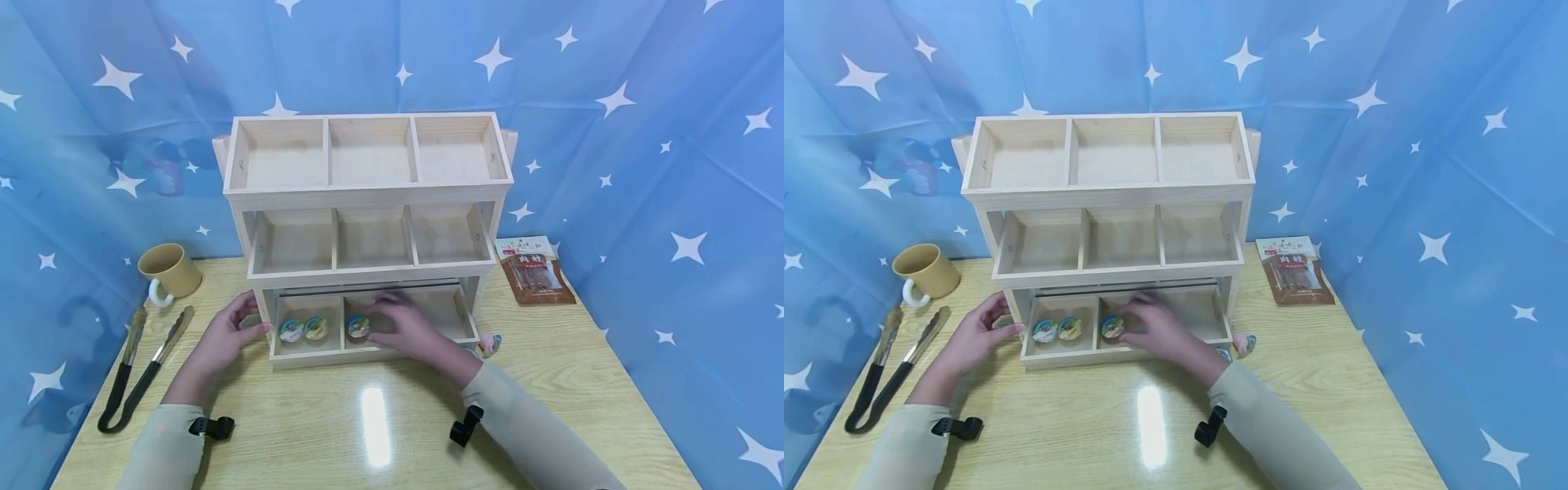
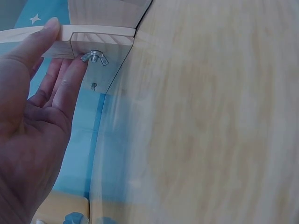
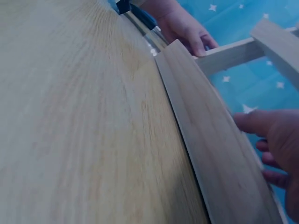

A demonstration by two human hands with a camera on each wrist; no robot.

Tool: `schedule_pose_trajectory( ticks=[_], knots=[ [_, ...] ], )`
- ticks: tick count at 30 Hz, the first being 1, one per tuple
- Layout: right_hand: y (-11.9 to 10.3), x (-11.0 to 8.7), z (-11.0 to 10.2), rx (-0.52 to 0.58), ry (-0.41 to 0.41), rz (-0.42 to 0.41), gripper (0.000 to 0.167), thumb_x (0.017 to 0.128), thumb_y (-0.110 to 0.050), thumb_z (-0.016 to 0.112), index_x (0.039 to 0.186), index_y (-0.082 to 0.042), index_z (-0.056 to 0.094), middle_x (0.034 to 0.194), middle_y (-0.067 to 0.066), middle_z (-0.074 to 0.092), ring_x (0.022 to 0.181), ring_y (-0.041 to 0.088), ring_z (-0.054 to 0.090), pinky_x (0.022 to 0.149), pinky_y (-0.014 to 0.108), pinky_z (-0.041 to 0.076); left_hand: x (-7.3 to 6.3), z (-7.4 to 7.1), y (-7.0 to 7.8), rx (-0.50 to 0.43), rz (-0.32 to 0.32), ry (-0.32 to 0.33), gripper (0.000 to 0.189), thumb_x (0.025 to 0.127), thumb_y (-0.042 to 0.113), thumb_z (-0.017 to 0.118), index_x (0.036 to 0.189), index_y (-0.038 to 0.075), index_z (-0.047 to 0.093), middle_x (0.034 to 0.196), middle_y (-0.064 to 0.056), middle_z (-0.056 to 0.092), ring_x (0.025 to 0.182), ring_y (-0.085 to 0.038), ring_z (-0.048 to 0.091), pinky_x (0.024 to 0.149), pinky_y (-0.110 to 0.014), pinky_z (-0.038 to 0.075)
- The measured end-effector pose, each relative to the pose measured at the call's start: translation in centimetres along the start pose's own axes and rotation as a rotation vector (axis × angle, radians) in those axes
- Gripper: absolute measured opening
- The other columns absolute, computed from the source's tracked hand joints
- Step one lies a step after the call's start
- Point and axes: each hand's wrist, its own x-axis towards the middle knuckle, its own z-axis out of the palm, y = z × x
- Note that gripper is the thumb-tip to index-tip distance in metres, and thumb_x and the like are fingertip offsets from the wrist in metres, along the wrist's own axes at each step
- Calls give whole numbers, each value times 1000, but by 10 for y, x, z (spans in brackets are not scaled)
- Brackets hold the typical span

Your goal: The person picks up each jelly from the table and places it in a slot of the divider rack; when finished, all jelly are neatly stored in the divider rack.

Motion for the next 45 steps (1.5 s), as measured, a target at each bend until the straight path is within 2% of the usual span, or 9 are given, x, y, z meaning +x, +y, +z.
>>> schedule_pose_trajectory(
  ticks=[5,9,12,14,19,22,29,36,45],
  knots=[
    [-2,-33,-23,40,84,49,48,95,-19,90,137,-5,72,145,14,64,135,36,59,113,60,52,0,0,0,3,-6,3,71,103,14,82,166,12,48,141,-18,69,128,-11,60,120,-68,38],
    [5,-63,-43,18,177,83,45,93,-16,91,135,-10,74,139,9,66,132,34,59,110,62,53,-1,0,1,2,-19,5,72,103,15,82,166,12,48,142,-18,68,129,-15,59,119,-69,38],
    [17,-86,-56,-18,257,79,47,89,-12,93,132,-9,75,131,5,68,126,29,60,107,55,55,-1,0,2,3,-23,5,72,103,15,82,166,12,48,142,-19,68,130,-17,59,119,-70,38],
    [25,-101,-63,-34,308,79,47,87,-9,95,130,-8,75,127,3,68,120,28,61,98,46,59,-1,1,2,3,-24,6,72,103,15,82,166,12,48,142,-19,68,130,-16,59,120,-70,37],
    [47,-135,-75,-83,407,87,48,84,-1,95,128,-6,75,124,5,70,117,26,60,94,29,53,-1,1,2,2,-26,9,71,103,15,82,166,12,49,141,-18,69,128,-13,59,120,-69,37],
    [58,-150,-80,-114,437,124,46,86,0,94,126,-4,74,123,8,69,118,26,60,97,32,49,-2,2,2,3,-26,12,71,103,15,82,165,12,49,141,-19,69,127,-12,60,119,-68,39],
    [71,-170,-78,-127,403,308,43,93,-13,92,128,0,71,125,15,66,114,33,61,90,53,53,-2,2,2,5,-25,12,71,103,15,81,166,12,49,141,-19,69,126,-9,59,118,-66,39],
    [77,-176,-71,-117,382,382,48,92,-14,93,130,3,69,122,17,65,109,34,64,89,52,55,-2,2,2,8,-20,14,71,103,14,81,166,11,48,140,-20,69,126,-7,59,118,-67,39],
    [78,-174,-62,-126,359,514,54,95,-23,91,132,5,65,122,20,65,109,35,64,89,53,54,-2,2,3,1,-27,9,69,103,15,81,165,13,50,142,-18,68,128,-13,59,120,-70,36]
  ],
)
